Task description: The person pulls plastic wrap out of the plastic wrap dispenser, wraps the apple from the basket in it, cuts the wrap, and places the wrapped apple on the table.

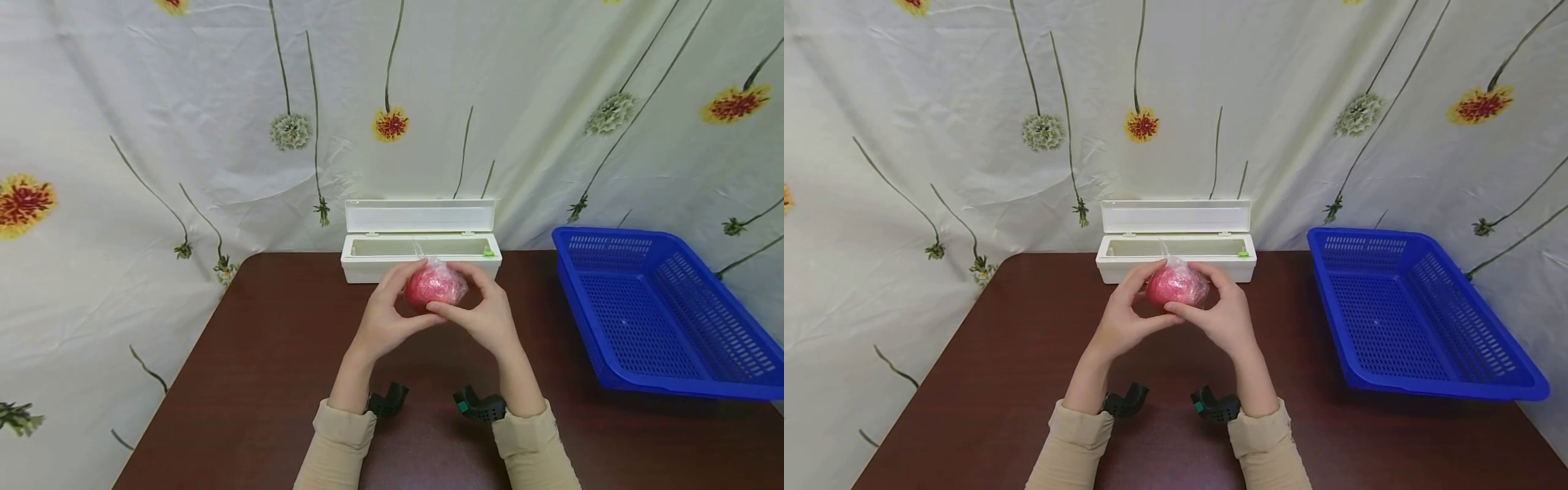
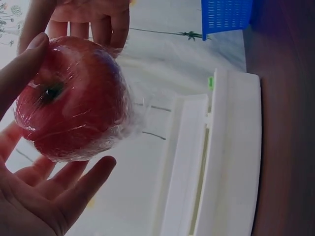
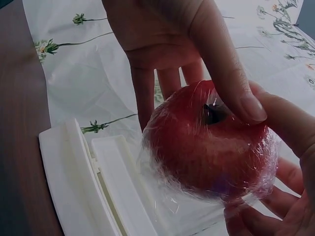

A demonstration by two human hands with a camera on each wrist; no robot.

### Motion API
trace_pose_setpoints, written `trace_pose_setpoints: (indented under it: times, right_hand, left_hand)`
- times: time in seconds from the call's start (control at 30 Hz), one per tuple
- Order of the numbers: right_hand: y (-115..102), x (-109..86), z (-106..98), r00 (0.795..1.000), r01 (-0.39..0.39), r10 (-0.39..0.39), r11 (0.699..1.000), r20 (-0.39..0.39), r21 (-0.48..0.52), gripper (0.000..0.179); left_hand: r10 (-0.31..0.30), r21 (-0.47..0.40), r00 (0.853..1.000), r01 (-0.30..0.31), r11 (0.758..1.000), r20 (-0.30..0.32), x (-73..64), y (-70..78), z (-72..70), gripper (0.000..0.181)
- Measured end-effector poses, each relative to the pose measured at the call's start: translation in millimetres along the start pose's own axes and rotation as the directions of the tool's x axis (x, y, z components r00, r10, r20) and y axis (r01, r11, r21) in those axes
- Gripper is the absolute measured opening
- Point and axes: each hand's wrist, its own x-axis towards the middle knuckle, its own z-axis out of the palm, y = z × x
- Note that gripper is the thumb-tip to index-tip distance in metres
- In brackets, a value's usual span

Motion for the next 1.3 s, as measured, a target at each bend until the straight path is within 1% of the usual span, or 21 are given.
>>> trace_pose_setpoints:
  times: [0.07, 0.13, 0.3, 0.4, 0.43, 0.63, 0.73, 0.83, 0.93, 1.0, 1.13, 1.2, 1.23, 1.27, 1.3]
  right_hand:
    - [-0.3, -0.3, 0.5, 1.0, 0.009, -0.009, 1.0, 0.003, -0.018, 0.061]
    - [-0.8, -0.6, 0.9, 1.0, 0.01, -0.01, 1.0, 0.011, -0.026, 0.063]
    - [-3.0, -0.6, 1.8, 0.999, 0.014, -0.013, 0.999, 0.037, -0.03, 0.066]
    - [-8.0, -0.9, 2.1, 0.999, 0.015, -0.014, 1.0, 0.048, -0.024, 0.067]
    - [-13.2, -1.7, 1.7, 0.998, 0.018, -0.017, 1.0, 0.054, -0.024, 0.066]
    - [-39.6, -5.6, -1.1, 0.996, 0.048, -0.048, 0.999, 0.077, 0.003, 0.064]
    - [-40.9, -5.2, -0.8, 0.994, 0.058, -0.062, 0.997, 0.093, 0.041, 0.065]
    - [-39.3, -4.0, 1.4, 0.989, 0.079, -0.09, 0.992, 0.115, 0.103, 0.067]
    - [-35.2, -2.8, 5.4, 0.983, 0.117, -0.138, 0.98, 0.125, 0.16, 0.072]
    - [-28.4, -1.4, 9.5, 0.978, 0.146, -0.171, 0.97, 0.119, 0.192, 0.076]
    - [-12.0, 1.1, 17.5, 0.969, 0.182, -0.223, 0.937, 0.109, 0.297, 0.085]
    - [-5.7, 1.5, 20.3, 0.964, 0.194, -0.244, 0.917, 0.107, 0.348, 0.087]
    - [-4.4, 1.4, 21.2, 0.961, 0.198, -0.254, 0.908, 0.108, 0.369, 0.087]
    - [-3.8, 1.1, 22.1, 0.96, 0.2, -0.259, 0.9, 0.107, 0.388, 0.087]
    - [-3.4, 0.8, 22.9, 0.958, 0.201, -0.265, 0.892, 0.107, 0.405, 0.087]
  left_hand:
    - [-0.015, 0.003, 1.0, 0.015, 1.0, 0.001, -0.1, -0.6, -0.1, 0.075]
    - [-0.024, -0.019, 1.0, 0.024, 1.0, 0.007, 0.2, -2.0, -0.1, 0.075]
    - [-0.028, -0.054, 0.999, 0.029, 0.998, 0.019, 0.6, -4.9, 0.3, 0.072]
    - [-0.036, -0.05, 0.999, 0.036, 0.998, 0.012, 0.6, -4.7, 1.3, 0.068]
    - [-0.036, -0.05, 0.999, 0.037, 0.998, 0.007, 0.4, -4.5, 1.7, 0.067]
    - [-0.018, -0.085, 0.998, 0.012, 0.996, -0.067, 0.9, -3.7, 4.3, 0.064]
    - [-0.018, -0.1, 0.994, 0.007, 0.995, -0.111, 1.4, -3.2, 5.7, 0.063]
    - [-0.011, -0.105, 0.988, -0.005, 0.994, -0.151, 1.7, -3.0, 7.2, 0.064]
    - [0.01, -0.115, 0.981, -0.033, 0.993, -0.196, 1.6, -4.3, 9.1, 0.064]
    - [0.025, -0.132, 0.974, -0.055, 0.99, -0.224, 1.4, -8.1, 11.1, 0.064]
    - [0.041, -0.184, 0.961, -0.094, 0.978, -0.273, 1.5, -22.5, 16.7, 0.065]
    - [0.047, -0.208, 0.955, -0.112, 0.972, -0.293, 1.5, -30.2, 19.3, 0.065]
    - [0.053, -0.214, 0.952, -0.122, 0.969, -0.303, 1.5, -32.2, 20.2, 0.065]
    - [0.052, -0.22, 0.949, -0.125, 0.967, -0.312, 1.8, -29.0, 20.2, 0.064]
    - [0.054, -0.224, 0.945, -0.131, 0.966, -0.321, 2.0, -29.5, 20.7, 0.064]
